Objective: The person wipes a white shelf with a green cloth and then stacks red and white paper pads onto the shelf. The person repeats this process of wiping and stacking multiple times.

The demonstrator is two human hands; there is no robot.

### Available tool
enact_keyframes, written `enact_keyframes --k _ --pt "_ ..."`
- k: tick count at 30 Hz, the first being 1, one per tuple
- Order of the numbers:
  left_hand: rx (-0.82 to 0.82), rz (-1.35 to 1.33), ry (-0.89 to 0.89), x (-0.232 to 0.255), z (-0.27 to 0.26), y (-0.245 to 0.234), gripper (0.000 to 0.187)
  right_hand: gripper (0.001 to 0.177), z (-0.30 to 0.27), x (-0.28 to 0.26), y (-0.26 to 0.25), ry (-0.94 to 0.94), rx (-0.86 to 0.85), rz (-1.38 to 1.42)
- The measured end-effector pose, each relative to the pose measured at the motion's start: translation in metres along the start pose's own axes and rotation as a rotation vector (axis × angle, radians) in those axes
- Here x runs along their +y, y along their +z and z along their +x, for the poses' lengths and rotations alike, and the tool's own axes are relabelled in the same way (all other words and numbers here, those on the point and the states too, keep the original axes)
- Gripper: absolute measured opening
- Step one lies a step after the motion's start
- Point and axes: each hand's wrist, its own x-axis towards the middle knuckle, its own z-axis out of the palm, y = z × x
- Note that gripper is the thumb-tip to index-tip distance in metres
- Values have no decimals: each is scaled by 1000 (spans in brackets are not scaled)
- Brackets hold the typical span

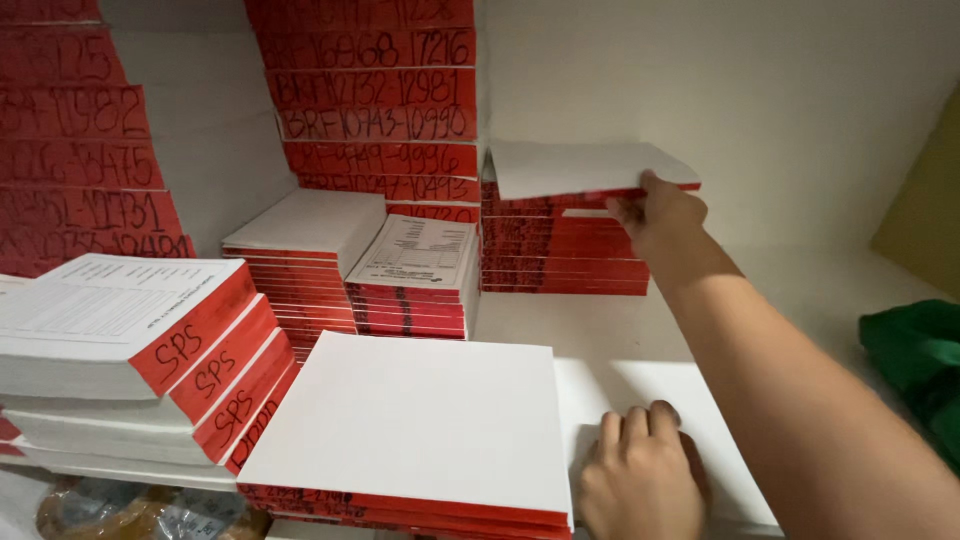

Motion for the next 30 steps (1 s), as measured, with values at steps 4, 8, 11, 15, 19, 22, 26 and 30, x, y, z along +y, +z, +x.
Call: enact_keyframes --k 4,8,11,15,19,22,26,30 --pt "12 20 -32 1 2 -2 12 27 -50 1 8 10 -74 -141" --pt "-169 -89 -42 1 0 -8 22 58 -38 20 -8 -202 -311 -550" --pt "-114 -90 -33 1 0 -9 11 40 -17 45 -31 -1223 -178 -936" --pt "-94 -98 -30 1 0 -8 8 44 -16 55 -34 -1962 -240 -1089" --pt "-72 -77 -44 3 0 -9 9 57 -8 69 -25 -2011 -175 -1396" --pt "-19 -66 -45 3 0 -8 11 56 -10 68 -19 -2062 -116 -1488" --pt "176 51 -44 5 5 -4 24 51 -10 61 -7 -2244 -47 -1534" --pt "66 -49 -47 5 5 -13 7 62 -9 63 -8 -2106 -132 -1639"
